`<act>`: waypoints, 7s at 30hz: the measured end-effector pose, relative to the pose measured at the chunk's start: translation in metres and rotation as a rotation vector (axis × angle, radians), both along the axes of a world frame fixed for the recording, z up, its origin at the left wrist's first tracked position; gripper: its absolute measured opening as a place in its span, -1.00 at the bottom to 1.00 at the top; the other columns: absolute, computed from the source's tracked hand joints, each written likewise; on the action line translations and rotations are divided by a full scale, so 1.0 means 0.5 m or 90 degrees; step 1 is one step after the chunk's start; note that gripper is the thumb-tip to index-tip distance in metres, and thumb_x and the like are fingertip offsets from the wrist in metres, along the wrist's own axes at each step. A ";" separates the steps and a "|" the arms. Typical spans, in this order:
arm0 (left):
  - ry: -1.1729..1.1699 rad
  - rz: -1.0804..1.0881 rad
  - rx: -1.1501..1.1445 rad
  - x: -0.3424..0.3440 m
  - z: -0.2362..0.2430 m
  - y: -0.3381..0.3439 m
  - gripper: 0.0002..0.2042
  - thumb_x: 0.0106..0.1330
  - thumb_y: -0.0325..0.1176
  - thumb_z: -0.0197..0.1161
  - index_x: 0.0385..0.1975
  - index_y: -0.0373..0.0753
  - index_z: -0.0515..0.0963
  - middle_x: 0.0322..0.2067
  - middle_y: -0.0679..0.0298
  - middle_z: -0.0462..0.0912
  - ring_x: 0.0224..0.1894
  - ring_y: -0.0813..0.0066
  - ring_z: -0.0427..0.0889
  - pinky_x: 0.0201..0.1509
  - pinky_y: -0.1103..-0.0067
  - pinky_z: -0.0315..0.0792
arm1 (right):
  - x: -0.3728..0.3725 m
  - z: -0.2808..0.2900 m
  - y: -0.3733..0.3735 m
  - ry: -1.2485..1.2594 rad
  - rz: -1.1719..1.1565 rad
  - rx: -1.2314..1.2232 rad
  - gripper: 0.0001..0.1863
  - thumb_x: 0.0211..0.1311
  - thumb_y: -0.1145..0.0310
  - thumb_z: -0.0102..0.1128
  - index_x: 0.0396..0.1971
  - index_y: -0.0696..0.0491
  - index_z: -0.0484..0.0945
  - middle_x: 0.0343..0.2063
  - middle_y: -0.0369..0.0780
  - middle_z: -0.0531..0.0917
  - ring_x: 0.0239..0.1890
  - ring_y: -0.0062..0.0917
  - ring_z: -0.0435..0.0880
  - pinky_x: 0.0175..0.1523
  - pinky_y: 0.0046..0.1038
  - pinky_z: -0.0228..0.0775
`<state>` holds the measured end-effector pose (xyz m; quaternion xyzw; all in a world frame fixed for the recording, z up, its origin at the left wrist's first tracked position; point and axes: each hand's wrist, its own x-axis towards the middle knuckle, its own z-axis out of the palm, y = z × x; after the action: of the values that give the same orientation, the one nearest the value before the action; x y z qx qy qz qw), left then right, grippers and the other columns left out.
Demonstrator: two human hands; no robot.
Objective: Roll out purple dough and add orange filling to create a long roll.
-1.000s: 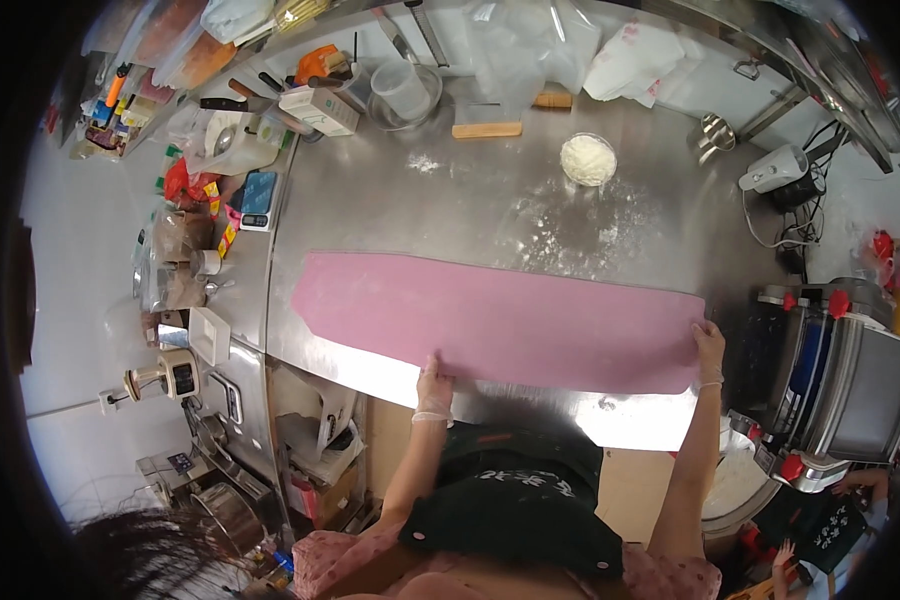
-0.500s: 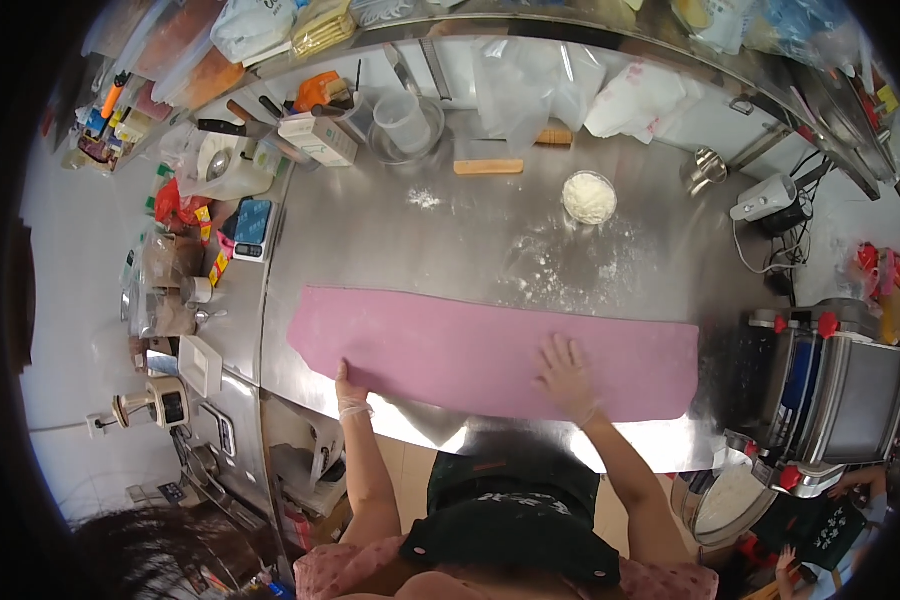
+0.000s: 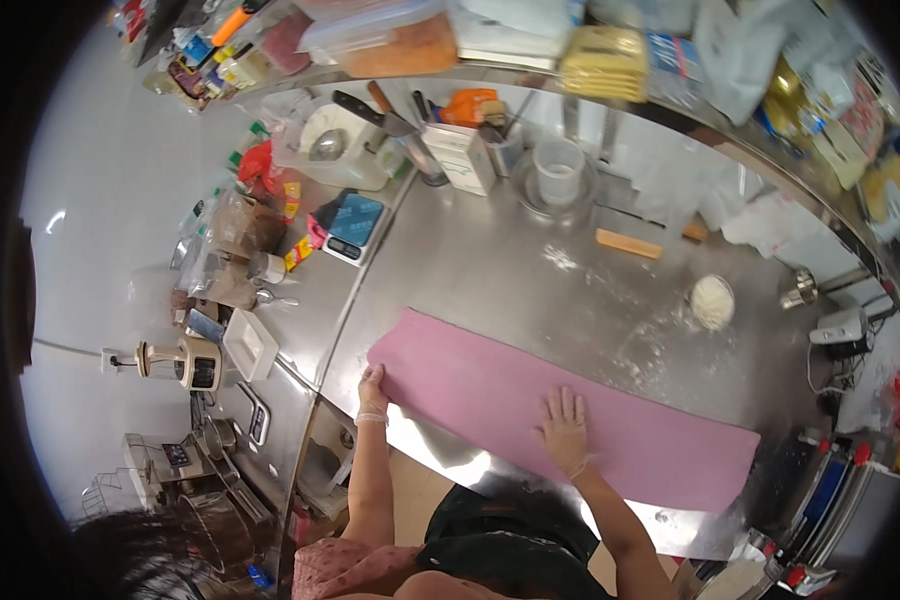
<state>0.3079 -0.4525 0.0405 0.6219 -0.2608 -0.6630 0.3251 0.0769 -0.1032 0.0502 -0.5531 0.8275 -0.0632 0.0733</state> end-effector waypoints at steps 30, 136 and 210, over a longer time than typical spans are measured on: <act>0.044 -0.256 -0.700 -0.663 0.405 -0.580 -0.47 0.15 -0.68 -0.07 0.20 -0.28 0.38 -0.03 0.18 0.58 -0.13 0.44 0.57 -0.03 0.54 0.48 | 0.007 0.085 -0.035 -0.266 -0.332 -0.279 -0.79 0.21 0.57 0.12 -0.18 0.11 0.63 -0.39 -0.09 0.67 -0.40 -0.19 0.64 -0.31 -0.22 0.49; -0.570 -0.991 -0.825 -0.144 0.048 -0.135 -0.09 0.23 0.03 0.25 0.37 -0.54 0.02 0.36 -0.36 0.06 0.44 -0.34 -0.02 0.44 -0.10 -0.09 | 0.121 0.049 -0.439 -0.039 -0.408 0.063 -0.12 0.13 0.01 0.24 0.38 0.14 0.18 0.40 -0.06 0.18 0.42 -0.06 0.11 0.45 0.04 -0.07; -0.515 -1.099 -0.829 -0.251 0.059 0.333 -0.08 0.16 -0.03 0.31 0.38 -0.50 0.05 0.40 -0.23 0.05 0.45 -0.12 0.04 0.45 -0.01 -0.06 | 0.045 0.061 0.054 -0.102 -0.432 0.038 -0.17 0.14 0.13 0.24 0.40 0.09 0.16 0.37 -0.12 0.25 0.42 -0.06 0.14 0.39 0.10 0.01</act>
<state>0.1822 -0.2860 0.0701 0.1179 -0.9770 -0.1565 -0.0845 0.0992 -0.0761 0.0806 -0.2375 0.9573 -0.1026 0.1290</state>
